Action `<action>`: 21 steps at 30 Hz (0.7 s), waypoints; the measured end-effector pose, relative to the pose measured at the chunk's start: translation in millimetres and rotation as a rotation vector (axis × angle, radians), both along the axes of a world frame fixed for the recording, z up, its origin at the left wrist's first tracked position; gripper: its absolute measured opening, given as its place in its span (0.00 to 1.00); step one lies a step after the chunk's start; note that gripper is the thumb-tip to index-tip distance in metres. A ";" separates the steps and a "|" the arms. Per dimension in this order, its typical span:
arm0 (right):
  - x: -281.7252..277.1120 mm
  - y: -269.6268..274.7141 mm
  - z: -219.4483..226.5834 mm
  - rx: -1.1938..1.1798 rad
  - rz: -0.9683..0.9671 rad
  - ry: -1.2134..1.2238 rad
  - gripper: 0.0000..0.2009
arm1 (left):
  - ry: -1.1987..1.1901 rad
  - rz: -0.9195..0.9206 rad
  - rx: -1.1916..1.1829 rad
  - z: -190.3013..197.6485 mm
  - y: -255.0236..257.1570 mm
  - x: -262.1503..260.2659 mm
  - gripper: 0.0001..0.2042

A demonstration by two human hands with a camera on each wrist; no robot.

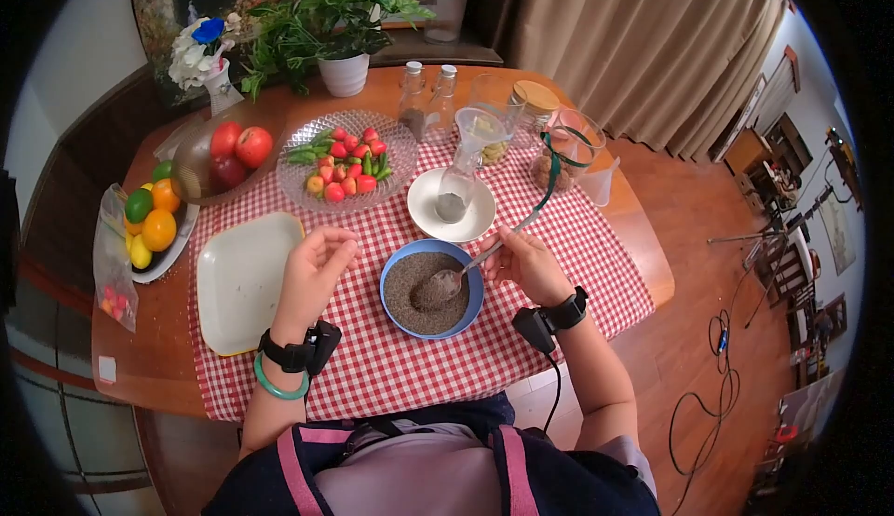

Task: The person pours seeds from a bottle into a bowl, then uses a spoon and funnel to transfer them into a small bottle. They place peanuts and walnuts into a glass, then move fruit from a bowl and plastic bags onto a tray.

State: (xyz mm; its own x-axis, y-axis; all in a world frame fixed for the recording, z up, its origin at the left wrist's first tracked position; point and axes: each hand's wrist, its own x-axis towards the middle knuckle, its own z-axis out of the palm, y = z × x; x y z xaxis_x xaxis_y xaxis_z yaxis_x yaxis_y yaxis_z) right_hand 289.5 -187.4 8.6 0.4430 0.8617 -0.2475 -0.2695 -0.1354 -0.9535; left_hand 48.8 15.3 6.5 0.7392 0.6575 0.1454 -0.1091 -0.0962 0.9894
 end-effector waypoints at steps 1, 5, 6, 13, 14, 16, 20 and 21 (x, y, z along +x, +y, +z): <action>2.1 -1.5 -1.1 0.013 -0.034 0.058 0.21 | -0.003 -0.001 -0.002 -0.5 0.1 0.7 0.08; 6.4 -1.5 -10.3 0.067 -0.015 0.135 0.21 | -0.009 -0.004 -0.007 0.8 -0.4 0.6 0.08; 4.8 -0.7 -10.9 0.083 -0.018 0.152 0.21 | -0.003 -0.004 -0.004 2.0 -0.4 0.1 0.08; 0.2 5.9 -12.1 0.177 0.000 0.262 0.21 | 0.001 0.002 0.007 2.4 -0.4 -0.3 0.08; 0.7 6.8 -9.3 0.203 0.001 0.271 0.21 | 0.000 0.002 0.006 1.9 -0.2 0.0 0.08; 2.8 10.1 1.8 0.255 0.001 0.290 0.20 | 0.001 0.002 0.004 0.2 0.2 0.1 0.08; 18.2 13.6 40.4 0.380 -0.054 0.227 0.18 | 0.006 0.002 0.022 0.7 -0.3 0.1 0.08; 23.3 14.5 51.9 0.414 -0.095 0.191 0.18 | 0.010 0.004 0.021 0.7 -0.4 0.1 0.08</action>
